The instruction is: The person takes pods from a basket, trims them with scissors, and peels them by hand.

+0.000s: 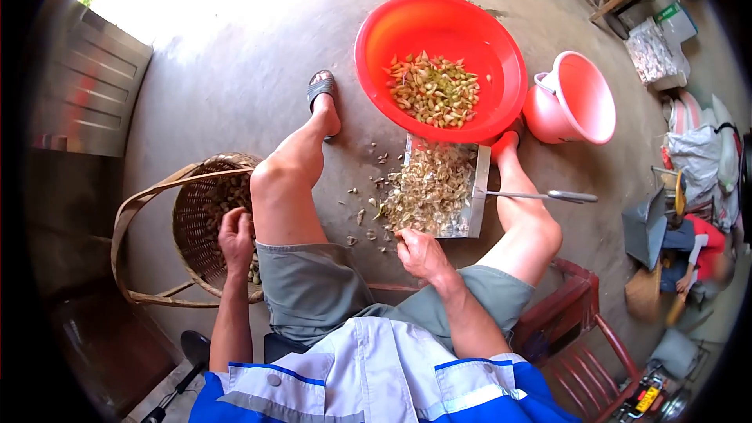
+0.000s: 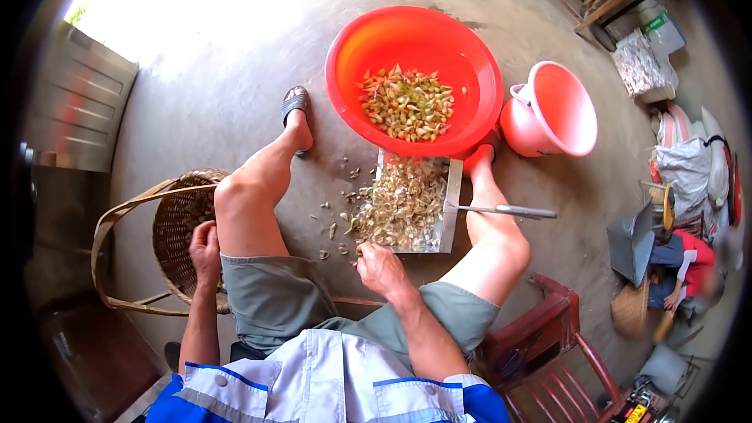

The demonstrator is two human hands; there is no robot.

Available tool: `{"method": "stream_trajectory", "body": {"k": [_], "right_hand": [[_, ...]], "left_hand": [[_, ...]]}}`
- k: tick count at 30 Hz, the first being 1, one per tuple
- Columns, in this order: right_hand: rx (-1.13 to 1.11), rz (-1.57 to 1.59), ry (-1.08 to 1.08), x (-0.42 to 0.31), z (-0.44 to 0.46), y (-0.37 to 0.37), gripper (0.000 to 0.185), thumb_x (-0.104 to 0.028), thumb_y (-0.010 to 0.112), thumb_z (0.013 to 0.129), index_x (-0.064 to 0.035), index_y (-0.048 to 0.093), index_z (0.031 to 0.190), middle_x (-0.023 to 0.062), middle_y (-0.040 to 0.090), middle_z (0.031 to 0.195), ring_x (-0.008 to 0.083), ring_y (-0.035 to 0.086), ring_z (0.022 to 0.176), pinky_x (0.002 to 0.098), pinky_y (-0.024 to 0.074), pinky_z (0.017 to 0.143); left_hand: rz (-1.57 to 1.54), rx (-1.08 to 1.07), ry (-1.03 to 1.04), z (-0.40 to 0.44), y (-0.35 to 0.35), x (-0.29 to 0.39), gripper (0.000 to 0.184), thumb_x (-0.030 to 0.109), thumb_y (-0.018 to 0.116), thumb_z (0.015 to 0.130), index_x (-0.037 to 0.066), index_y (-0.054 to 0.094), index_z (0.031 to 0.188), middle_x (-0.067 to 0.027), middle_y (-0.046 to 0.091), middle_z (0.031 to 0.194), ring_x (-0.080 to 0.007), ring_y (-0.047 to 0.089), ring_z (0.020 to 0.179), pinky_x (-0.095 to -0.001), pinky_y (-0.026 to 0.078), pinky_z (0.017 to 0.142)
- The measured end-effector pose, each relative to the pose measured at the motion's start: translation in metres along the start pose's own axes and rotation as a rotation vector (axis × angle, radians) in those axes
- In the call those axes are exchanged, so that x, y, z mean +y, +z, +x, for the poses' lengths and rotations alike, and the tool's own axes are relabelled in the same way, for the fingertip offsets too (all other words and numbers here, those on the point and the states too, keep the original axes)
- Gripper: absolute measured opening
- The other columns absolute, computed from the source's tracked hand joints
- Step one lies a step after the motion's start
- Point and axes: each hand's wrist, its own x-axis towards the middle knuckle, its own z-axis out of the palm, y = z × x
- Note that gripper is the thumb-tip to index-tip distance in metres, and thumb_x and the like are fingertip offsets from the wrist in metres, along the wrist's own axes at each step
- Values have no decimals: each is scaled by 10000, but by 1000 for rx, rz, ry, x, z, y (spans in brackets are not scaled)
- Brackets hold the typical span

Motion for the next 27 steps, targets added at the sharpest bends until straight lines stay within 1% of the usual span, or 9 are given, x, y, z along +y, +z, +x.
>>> {"method": "stream_trajectory", "body": {"k": [2,4,6,9,12,13,17,22,27], "right_hand": [[-28,-43,45,4,-2,4,226,-135,536,846,11,615,999,241,645,926,416,624,868,465,509,777],[-59,-86,93,7,-5,7,227,-135,546,844,5,628,1002,224,655,920,404,634,855,433,519,772],[-101,-115,159,12,-9,9,239,-147,547,845,-4,631,1017,213,660,941,390,636,894,426,515,801],[-153,-125,229,19,-11,12,255,-156,548,846,-4,627,1035,205,661,969,371,637,923,419,510,824],[-191,-103,261,22,-9,17,246,-165,533,857,-21,618,1037,218,650,995,399,617,942,463,501,831],[-206,-100,287,20,-8,19,243,-161,533,857,-20,618,1035,214,650,1000,398,616,946,463,500,834],[-253,-118,276,27,-7,33,239,-163,538,856,-21,618,1031,206,651,1004,403,612,947,464,499,835],[-284,-111,248,26,5,41,236,-152,537,852,-16,616,1028,212,648,1007,404,611,948,463,499,833],[-264,-100,212,21,7,39,235,-147,540,847,-5,617,1018,222,646,998,408,612,942,463,500,828]], "left_hand": [[96,-146,-137,4,0,-54,304,189,624,908,-15,589,1130,-82,637,927,-169,607,817,-289,503,754],[485,-203,-150,24,-3,-116,492,276,676,816,-1,563,1207,-237,571,1153,-355,556,1085,-421,468,906],[707,-159,-206,45,0,-161,568,259,675,784,26,511,1275,-244,517,1235,-408,513,1134,-468,448,938],[839,-212,-321,80,5,-142,686,266,657,784,113,392,1398,-277,416,1346,-457,455,1197,-503,419,985],[829,-295,-223,105,8,-196,761,364,648,803,154,315,1455,-300,255,1470,-468,321,1322,-506,391,1029],[988,-162,146,111,10,-273,644,378,627,833,87,440,1377,-261,469,1356,-407,514,1189,-464,468,946],[964,-281,-78,100,38,-239,616,376,624,838,78,461,1352,-248,493,1324,-390,531,1157,-453,475,928],[850,-522,-127,32,88,-185,583,372,620,844,66,486,1322,-232,524,1284,-369,552,1118,-440,484,906],[743,-707,-263,-8,104,-172,552,368,617,850,54,511,1292,-216,554,1244,-348,573,1078,-426,493,883]]}}
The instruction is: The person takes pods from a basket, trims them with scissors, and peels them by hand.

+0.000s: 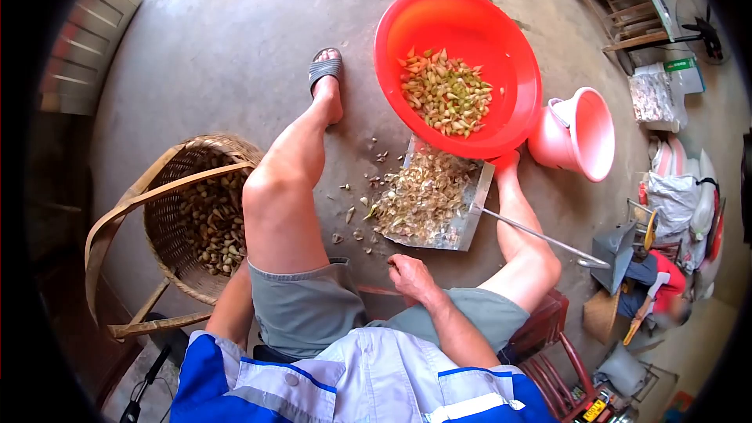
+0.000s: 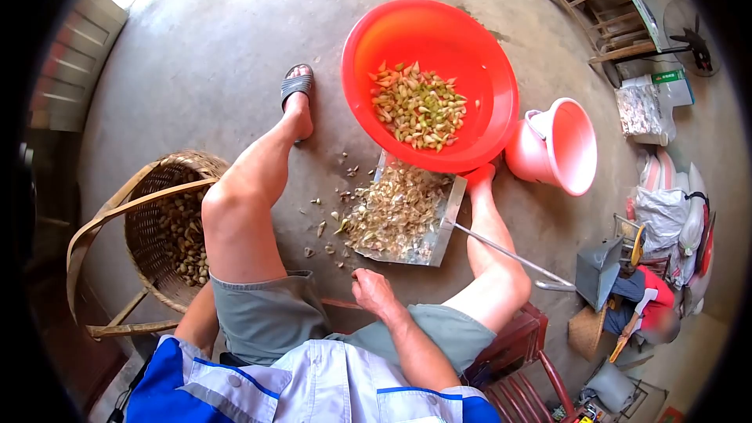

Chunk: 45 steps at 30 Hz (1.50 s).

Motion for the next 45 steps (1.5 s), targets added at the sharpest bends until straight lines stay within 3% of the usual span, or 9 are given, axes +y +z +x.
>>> {"method": "stream_trajectory", "body": {"k": [14,17,21,23,29,30,33,37,45], "right_hand": [[219,57,-202,-7,-16,-12,200,-154,561,847,-22,610,989,218,648,905,403,631,847,472,521,749],[241,80,-225,-13,-22,-18,214,-156,565,848,-8,619,993,221,648,926,401,631,864,458,518,766],[249,109,-257,-18,-29,-26,222,-158,565,849,-4,624,996,226,645,926,404,629,865,455,515,767],[280,120,-284,-17,-31,-25,227,-159,560,847,-5,624,1000,228,645,913,404,630,859,453,516,762],[368,89,-410,-5,-33,-27,236,-168,550,836,-9,632,990,229,645,899,402,629,860,450,515,770],[340,76,-383,-7,-37,-32,232,-160,544,832,-7,634,982,227,646,900,400,630,866,448,513,769],[309,94,-368,-18,-49,-45,228,-145,532,829,2,639,967,220,652,907,392,632,877,434,505,764],[301,70,-387,-35,-62,-56,224,-130,551,834,18,632,980,239,647,921,402,631,866,441,507,779],[307,68,-425,-49,-72,-58,190,-90,588,833,23,635,977,220,652,870,351,652,801,381,512,718]], "left_hand": [[-1325,-216,-213,-92,-62,-75,480,358,607,866,21,582,1207,-170,640,1132,-289,632,968,-389,518,820],[-1183,-98,-112,-114,-75,-70,468,356,605,869,14,597,1188,-160,658,1108,-276,645,945,-381,523,806],[-587,270,112,-156,-121,-11,328,254,727,802,-8,668,988,-80,682,907,-189,627,790,-326,508,724],[-246,366,134,-152,-123,-29,354,234,781,746,-11,656,968,-105,637,914,-170,608,839,-300,499,761],[-376,457,28,-163,-134,-3,185,150,681,792,-8,644,881,-25,593,654,-110,547,629,-284,469,593],[-376,483,4,-161,-137,-7,157,134,666,788,-7,630,846,-19,589,666,-101,535,616,-278,462,580],[-1104,349,-26,-182,-162,13,107,143,634,880,46,602,911,6,586,734,-66,506,584,-250,427,528],[-1625,213,178,-209,-187,33,217,117,552,960,50,574,1165,-41,645,1066,-148,633,969,-260,529,773],[-1805,-6,423,-254,-214,93,293,99,465,989,48,529,1271,-92,625,1194,-179,627,1036,-292,539,819]]}}
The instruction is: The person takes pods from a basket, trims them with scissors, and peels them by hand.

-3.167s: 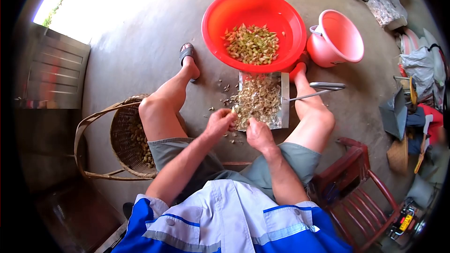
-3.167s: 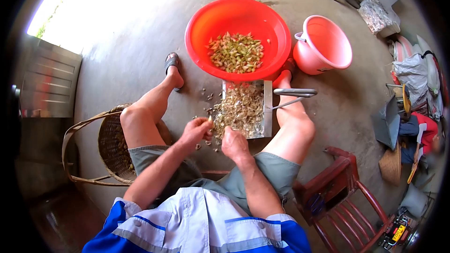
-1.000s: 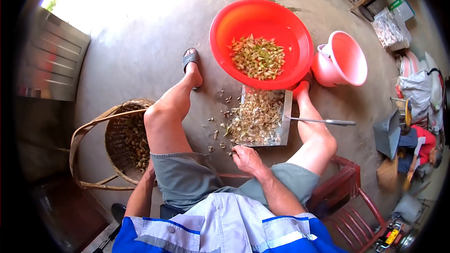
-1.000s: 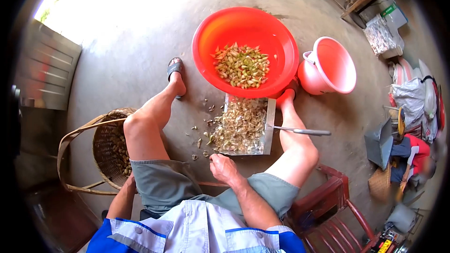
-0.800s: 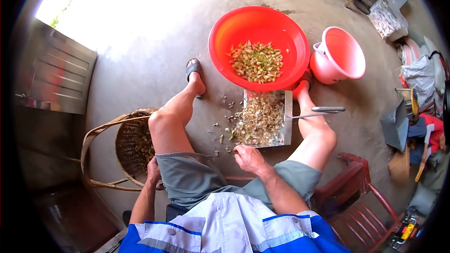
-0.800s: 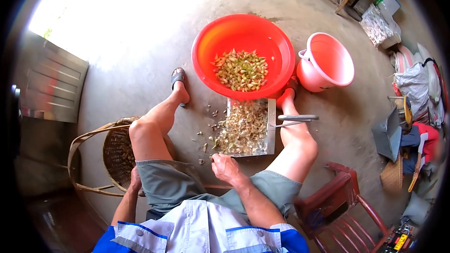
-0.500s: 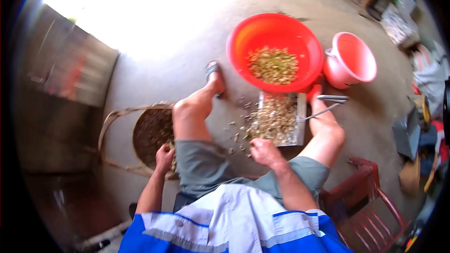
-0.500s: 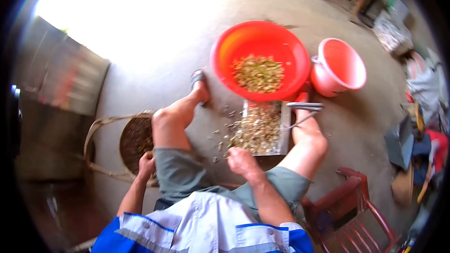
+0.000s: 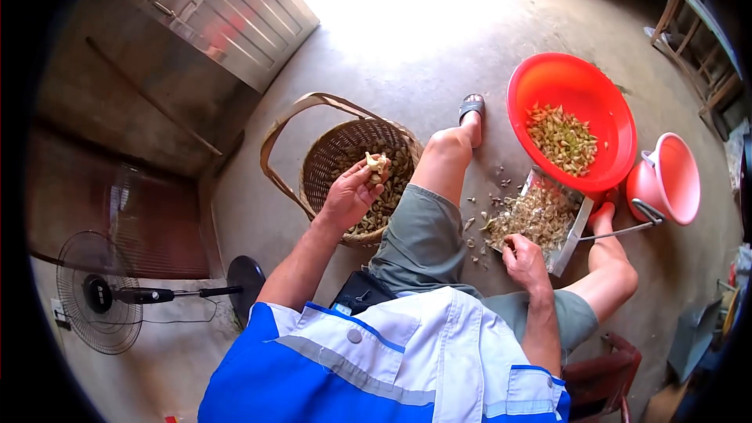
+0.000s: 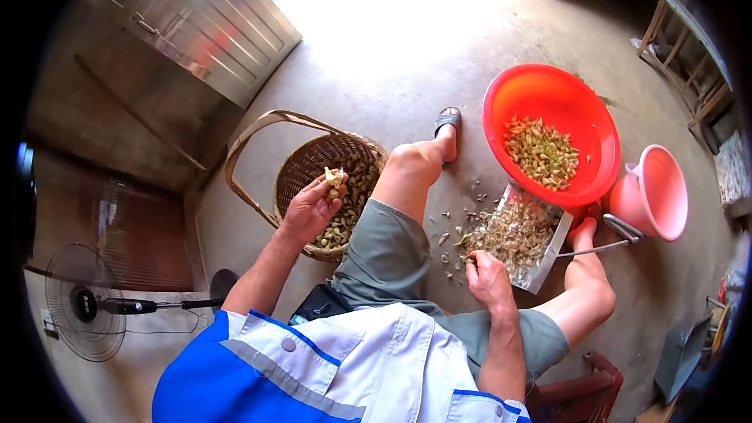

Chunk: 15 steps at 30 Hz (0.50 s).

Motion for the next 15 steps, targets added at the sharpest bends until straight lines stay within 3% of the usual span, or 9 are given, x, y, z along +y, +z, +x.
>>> {"method": "stream_trajectory", "body": {"k": [2,3,6,8,12,13,15], "right_hand": [[9,-14,-13,2,-1,1,194,-93,589,834,24,634,981,227,650,874,360,649,804,386,511,720],[34,-35,-54,6,-1,3,193,-74,606,838,19,629,1005,189,658,873,292,665,782,353,520,706],[77,318,11,-31,3,-12,237,-69,641,827,14,614,1048,154,650,914,269,669,821,343,541,702],[184,407,-60,-51,5,-22,322,-35,692,802,2,593,1106,113,615,984,173,645,787,292,539,664],[320,462,-227,-63,3,-38,489,-24,731,780,-40,547,1232,119,522,1182,126,618,754,270,541,668],[295,471,-225,-66,0,-44,528,-40,739,783,-50,522,1265,119,506,1199,142,624,801,271,545,686],[400,264,-325,-57,-1,-48,403,-62,713,810,-35,575,1187,133,538,1151,237,637,880,329,550,737]], "left_hand": [[26,-8,-9,0,19,-1,297,107,469,989,47,524,1275,-100,620,1197,-182,625,1038,-293,535,828],[33,-19,-18,2,25,-3,296,109,471,989,46,525,1273,-102,620,1196,-184,626,1037,-294,534,830],[66,-68,-78,8,63,-18,292,105,506,976,39,534,1258,-103,624,1166,-197,628,1029,-291,539,815],[105,-183,-137,14,86,-42,314,109,504,977,18,511,1278,-120,606,1188,-201,629,1021,-295,547,805],[145,-312,-327,23,131,-103,308,98,532,962,13,524,1258,-103,605,1172,-202,621,1040,-288,534,826],[138,-341,-379,25,137,-117,296,99,537,961,14,532,1245,-98,605,1172,-205,619,1043,-292,528,846],[164,-397,-421,30,148,-140,286,106,539,964,17,537,1236,-91,605,1172,-198,619,1039,-309,531,853]]}}
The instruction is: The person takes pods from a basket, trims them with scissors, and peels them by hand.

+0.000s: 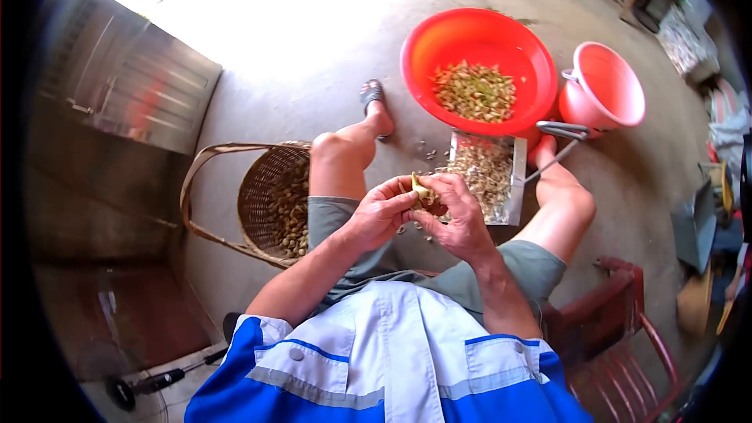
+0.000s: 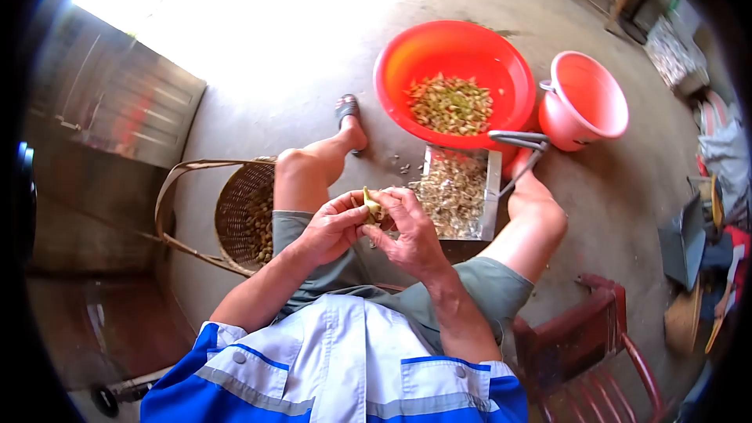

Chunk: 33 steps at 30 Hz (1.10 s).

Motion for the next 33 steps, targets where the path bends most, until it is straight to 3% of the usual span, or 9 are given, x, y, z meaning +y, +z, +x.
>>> {"method": "stream_trajectory", "body": {"k": [4,8,15,23,29,33], "right_hand": [[64,-116,28,32,-10,-9,222,-50,663,832,-13,616,1046,151,597,1047,329,636,917,381,542,774],[156,-219,101,43,-10,-9,190,-31,649,825,-4,603,1008,158,599,1018,347,629,913,394,537,755],[166,-301,164,59,-6,-3,175,23,656,797,-7,613,965,152,597,980,330,624,909,384,522,774],[56,-348,257,76,-7,-7,120,6,640,809,-9,595,919,152,579,900,337,603,799,409,502,695],[59,-339,301,81,-6,1,93,-12,606,832,0,563,914,174,559,884,373,580,779,441,488,681],[165,-321,326,91,-12,2,97,-26,600,850,1,551,930,149,591,829,290,609,713,390,498,633]], "left_hand": [[33,-5,-72,27,2,-13,278,108,535,968,13,540,1229,-87,605,1165,-185,616,1036,-317,538,853],[77,50,-101,53,9,-18,268,111,547,964,28,551,1219,-74,609,1149,-163,620,1001,-296,546,822],[184,111,-106,77,-9,-32,278,149,611,939,28,587,1188,-46,645,1068,-122,628,918,-264,534,769],[398,167,-93,92,-27,-47,292,142,629,925,13,610,1186,-33,664,1030,-93,599,841,-239,495,724],[307,144,-152,90,-31,-42,297,152,606,939,-2,601,1193,-48,664,1054,-106,606,852,-254,502,750],[174,108,-166,88,-28,-42,294,126,580,946,-17,581,1203,-71,656,1057,-138,627,881,-274,521,801]]}}
